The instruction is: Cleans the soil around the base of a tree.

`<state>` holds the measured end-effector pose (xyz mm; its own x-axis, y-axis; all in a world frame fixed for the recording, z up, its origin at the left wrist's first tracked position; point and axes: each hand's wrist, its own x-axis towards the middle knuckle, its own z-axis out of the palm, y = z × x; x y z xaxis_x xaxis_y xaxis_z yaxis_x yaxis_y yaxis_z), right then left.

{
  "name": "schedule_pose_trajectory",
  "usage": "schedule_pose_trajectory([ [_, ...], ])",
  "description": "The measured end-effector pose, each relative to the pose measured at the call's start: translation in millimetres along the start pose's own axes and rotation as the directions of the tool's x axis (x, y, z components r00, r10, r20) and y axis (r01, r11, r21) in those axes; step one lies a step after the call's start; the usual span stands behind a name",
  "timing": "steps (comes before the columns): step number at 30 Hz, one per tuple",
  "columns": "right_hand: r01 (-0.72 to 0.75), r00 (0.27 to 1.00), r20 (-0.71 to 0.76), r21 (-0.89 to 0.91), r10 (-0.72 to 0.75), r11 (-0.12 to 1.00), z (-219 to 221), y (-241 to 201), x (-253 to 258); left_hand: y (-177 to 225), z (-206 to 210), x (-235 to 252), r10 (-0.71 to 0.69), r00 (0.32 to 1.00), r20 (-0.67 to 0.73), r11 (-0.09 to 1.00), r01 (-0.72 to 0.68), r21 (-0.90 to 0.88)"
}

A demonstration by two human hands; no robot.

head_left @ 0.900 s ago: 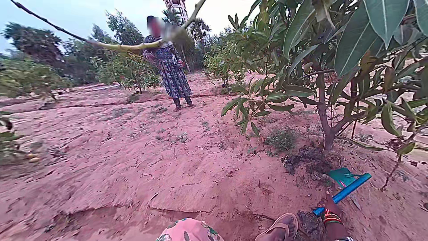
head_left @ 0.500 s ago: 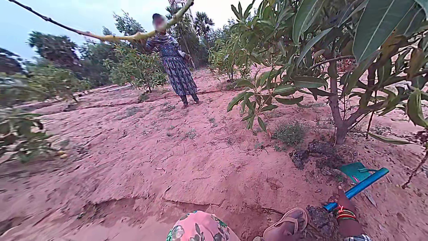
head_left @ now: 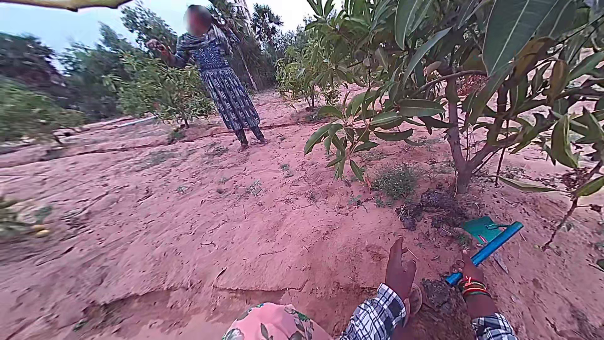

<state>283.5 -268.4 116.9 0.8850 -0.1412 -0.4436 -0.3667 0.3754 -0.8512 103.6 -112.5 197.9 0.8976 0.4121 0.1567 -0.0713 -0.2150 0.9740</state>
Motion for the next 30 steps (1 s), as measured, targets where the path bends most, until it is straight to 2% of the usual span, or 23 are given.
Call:
schedule_pose_trajectory([
  [2, 0.006, 1.0, 0.004, 0.007, -0.006, 1.0, 1.2, 0.4, 0.0, 21.0, -18.1, 10.8, 0.054, 0.996, -0.069, 0.998, -0.055, -0.015],
  [6, 0.005, 1.0, 0.009, 0.035, -0.005, 0.999, 1.8, 0.4, 3.0, 53.6, -42.4, 4.2, -0.047, 0.995, -0.09, 0.971, 0.025, -0.237],
  [8, 0.001, 1.0, 0.005, 0.043, -0.001, 0.999, 0.7, 1.1, 3.8, 81.0, -60.3, -1.7, 0.107, 0.983, -0.151, 0.968, -0.138, -0.211],
  [9, 0.0, 1.0, 0.008, 0.044, -0.001, 0.999, 0.4, 0.8, 4.2, 97.6, -73.4, -4.1, 0.247, 0.946, -0.21, 0.95, -0.279, -0.139],
  [11, 0.0, 1.0, 0.012, 0.035, -0.001, 0.999, 0.4, 0.0, 3.1, 134.3, -107.7, -11.1, 0.495, 0.799, -0.341, 0.858, -0.512, 0.044],
  [14, -0.005, 1.0, 0.011, 0.0, 0.005, 1.0, -1.1, -1.2, 2.0, 182.7, -161.3, -31.2, 0.687, 0.542, -0.484, 0.7, -0.672, 0.24],
  [16, -0.011, 1.0, -0.003, -0.012, 0.011, 1.0, -0.2, -2.4, -1.8, 207.1, -190.8, -48.4, 0.767, 0.428, -0.478, 0.615, -0.705, 0.355],
  [18, -0.021, 1.0, -0.012, -0.014, 0.021, 1.0, 1.5, -5.2, -5.3, 225.7, -210.6, -68.8, 0.829, 0.354, -0.433, 0.546, -0.684, 0.485],
  [20, -0.025, 1.0, -0.012, -0.006, 0.025, 1.0, 2.4, -6.9, -8.4, 239.5, -226.6, -88.0, 0.887, 0.292, -0.359, 0.463, -0.571, 0.678],
  [21, -0.028, 1.0, -0.008, -0.006, 0.028, 1.0, 2.0, -7.4, -8.1, 243.6, -236.0, -93.4, 0.911, 0.266, -0.315, 0.408, -0.465, 0.786],
  [22, -0.03, 1.0, -0.006, -0.005, 0.03, 1.0, 1.3, -7.5, -6.5, 244.1, -248.2, -93.9, 0.923, 0.262, -0.282, 0.361, -0.331, 0.872],
  [23, -0.03, 1.0, -0.005, -0.001, 0.03, 1.0, 0.0, -6.7, -4.4, 240.1, -263.1, -90.3, 0.91, 0.303, -0.284, 0.347, -0.181, 0.92],
  [24, -0.031, 1.0, -0.001, 0.001, 0.031, 1.0, -1.6, -5.8, -4.6, 232.0, -280.0, -84.8, 0.857, 0.401, -0.324, 0.368, -0.036, 0.929],
  [25, -0.033, 0.999, 0.003, -0.005, 0.033, 0.999, -2.7, -5.9, -5.9, 220.4, -297.5, -78.2, 0.753, 0.529, -0.391, 0.41, 0.088, 0.908],
  [26, -0.033, 0.999, 0.008, -0.01, 0.034, 0.999, -3.4, -5.9, -5.9, 205.7, -314.2, -71.2, 0.6, 0.654, -0.461, 0.442, 0.209, 0.872],
  [27, -0.035, 0.999, 0.014, -0.018, 0.035, 0.999, -4.8, -5.0, -5.3, 189.0, -327.8, -65.7, 0.387, 0.763, -0.518, 0.447, 0.336, 0.829],
  [28, -0.036, 0.999, 0.021, -0.025, 0.037, 0.999, -7.4, -3.5, -4.0, 169.8, -336.5, -60.6, 0.121, 0.826, -0.55, 0.396, 0.468, 0.79],
  [29, -0.036, 0.999, 0.025, -0.029, 0.037, 0.999, -10.0, -3.4, -3.0, 145.6, -341.5, -54.8, -0.148, 0.837, -0.527, 0.297, 0.546, 0.783],
  [30, -0.036, 0.999, 0.029, -0.026, 0.037, 0.999, -11.4, -3.4, -1.7, 116.8, -343.0, -50.3, -0.374, 0.81, -0.452, 0.217, 0.551, 0.806],
])
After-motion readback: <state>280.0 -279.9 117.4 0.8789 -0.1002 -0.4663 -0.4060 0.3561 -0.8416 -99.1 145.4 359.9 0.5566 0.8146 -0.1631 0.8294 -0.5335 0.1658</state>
